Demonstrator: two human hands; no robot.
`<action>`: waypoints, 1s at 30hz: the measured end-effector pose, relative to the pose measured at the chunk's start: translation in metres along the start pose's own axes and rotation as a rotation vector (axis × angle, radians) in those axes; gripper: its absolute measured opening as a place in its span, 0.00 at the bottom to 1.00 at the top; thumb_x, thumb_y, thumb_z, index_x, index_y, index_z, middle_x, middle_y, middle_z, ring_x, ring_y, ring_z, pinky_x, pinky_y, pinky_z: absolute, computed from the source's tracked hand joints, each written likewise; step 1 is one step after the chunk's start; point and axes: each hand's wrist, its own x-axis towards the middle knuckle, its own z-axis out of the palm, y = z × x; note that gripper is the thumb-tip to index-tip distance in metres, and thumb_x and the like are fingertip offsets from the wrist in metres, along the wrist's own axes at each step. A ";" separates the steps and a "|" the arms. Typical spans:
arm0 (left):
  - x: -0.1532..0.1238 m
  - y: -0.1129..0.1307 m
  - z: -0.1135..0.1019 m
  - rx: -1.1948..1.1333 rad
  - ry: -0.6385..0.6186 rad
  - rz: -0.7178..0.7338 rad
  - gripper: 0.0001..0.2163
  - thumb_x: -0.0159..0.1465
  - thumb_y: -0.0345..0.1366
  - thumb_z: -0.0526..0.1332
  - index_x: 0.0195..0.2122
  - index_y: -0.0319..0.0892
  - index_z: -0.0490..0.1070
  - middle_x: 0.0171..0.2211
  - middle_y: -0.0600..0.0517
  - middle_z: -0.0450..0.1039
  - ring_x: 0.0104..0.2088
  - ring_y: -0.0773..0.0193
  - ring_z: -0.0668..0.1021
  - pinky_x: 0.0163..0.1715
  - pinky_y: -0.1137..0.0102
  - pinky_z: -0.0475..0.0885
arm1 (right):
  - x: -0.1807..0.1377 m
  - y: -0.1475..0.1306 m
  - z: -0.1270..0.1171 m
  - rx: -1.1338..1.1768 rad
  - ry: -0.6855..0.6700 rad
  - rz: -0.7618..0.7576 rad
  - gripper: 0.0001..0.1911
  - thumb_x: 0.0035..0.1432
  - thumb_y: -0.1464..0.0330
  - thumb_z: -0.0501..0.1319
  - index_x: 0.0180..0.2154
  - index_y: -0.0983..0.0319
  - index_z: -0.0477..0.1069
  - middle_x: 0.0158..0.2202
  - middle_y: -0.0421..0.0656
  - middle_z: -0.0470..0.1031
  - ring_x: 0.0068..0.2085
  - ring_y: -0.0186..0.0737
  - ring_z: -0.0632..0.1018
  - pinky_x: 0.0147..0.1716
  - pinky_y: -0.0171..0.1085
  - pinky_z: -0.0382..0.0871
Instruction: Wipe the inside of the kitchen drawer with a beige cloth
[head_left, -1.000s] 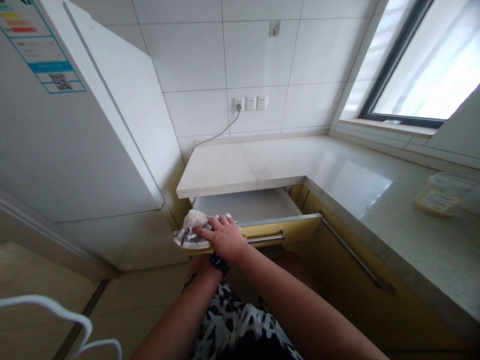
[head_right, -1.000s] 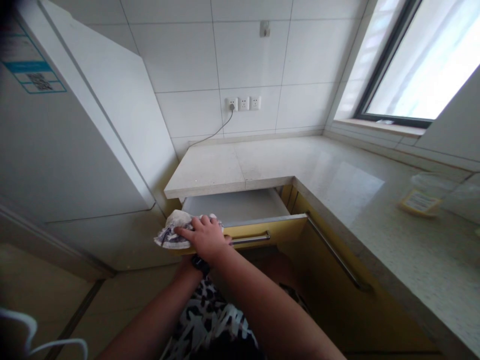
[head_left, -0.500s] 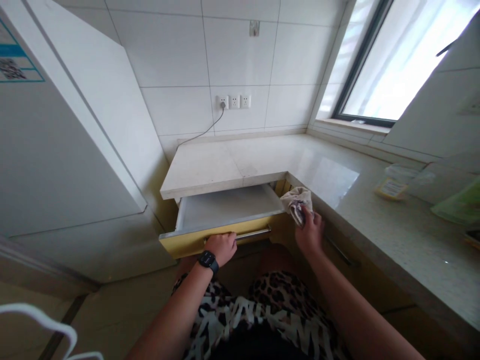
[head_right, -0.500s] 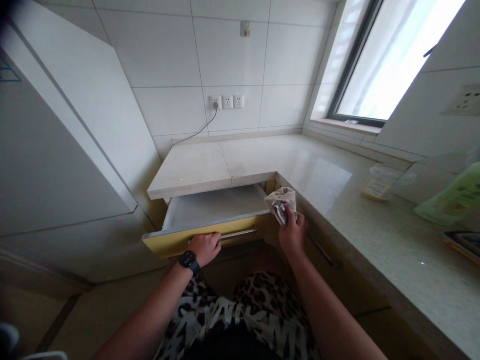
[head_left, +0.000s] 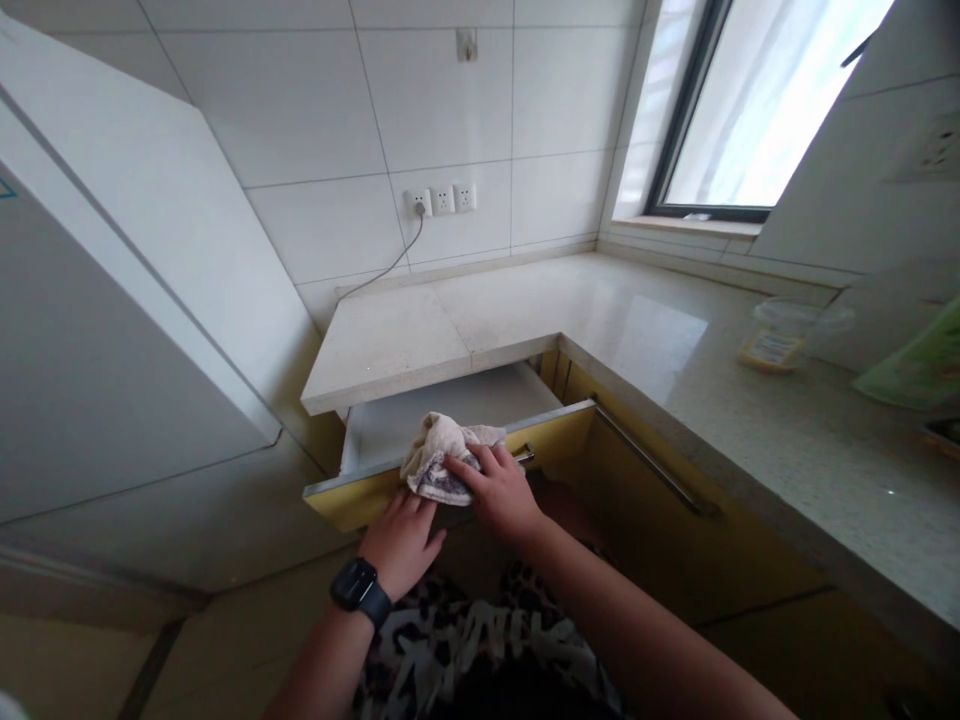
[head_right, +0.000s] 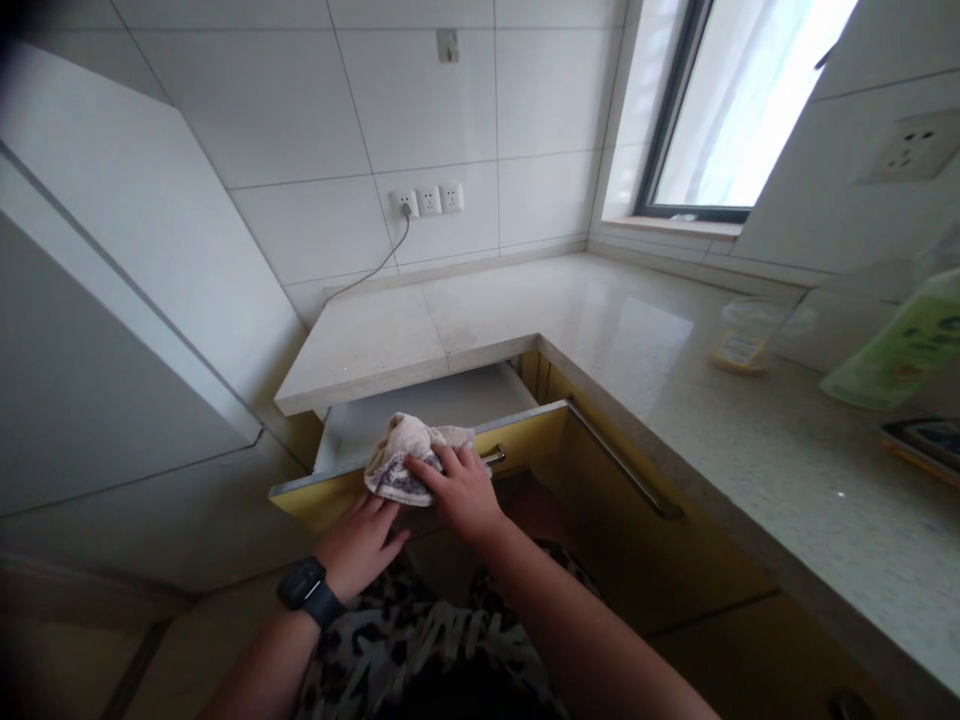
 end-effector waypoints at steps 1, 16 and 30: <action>-0.006 0.002 -0.007 -0.043 0.049 0.014 0.18 0.66 0.34 0.63 0.58 0.45 0.74 0.54 0.44 0.75 0.56 0.46 0.75 0.57 0.51 0.73 | -0.001 0.003 -0.003 0.021 -0.004 0.003 0.38 0.62 0.69 0.59 0.70 0.39 0.58 0.66 0.42 0.59 0.55 0.46 0.64 0.58 0.47 0.65; 0.038 -0.027 -0.012 0.265 0.213 0.347 0.28 0.72 0.30 0.52 0.73 0.51 0.56 0.71 0.48 0.59 0.70 0.55 0.62 0.68 0.55 0.55 | 0.001 0.016 -0.040 0.499 -0.198 -0.010 0.27 0.67 0.65 0.58 0.65 0.62 0.65 0.65 0.47 0.63 0.65 0.33 0.67 0.67 0.34 0.62; -0.042 -0.156 -0.017 0.097 0.592 -0.455 0.18 0.60 0.40 0.63 0.50 0.41 0.77 0.51 0.37 0.75 0.54 0.40 0.72 0.57 0.49 0.64 | 0.032 0.048 -0.002 -0.022 -0.535 0.202 0.29 0.66 0.47 0.52 0.43 0.63 0.79 0.43 0.53 0.76 0.48 0.52 0.78 0.52 0.48 0.69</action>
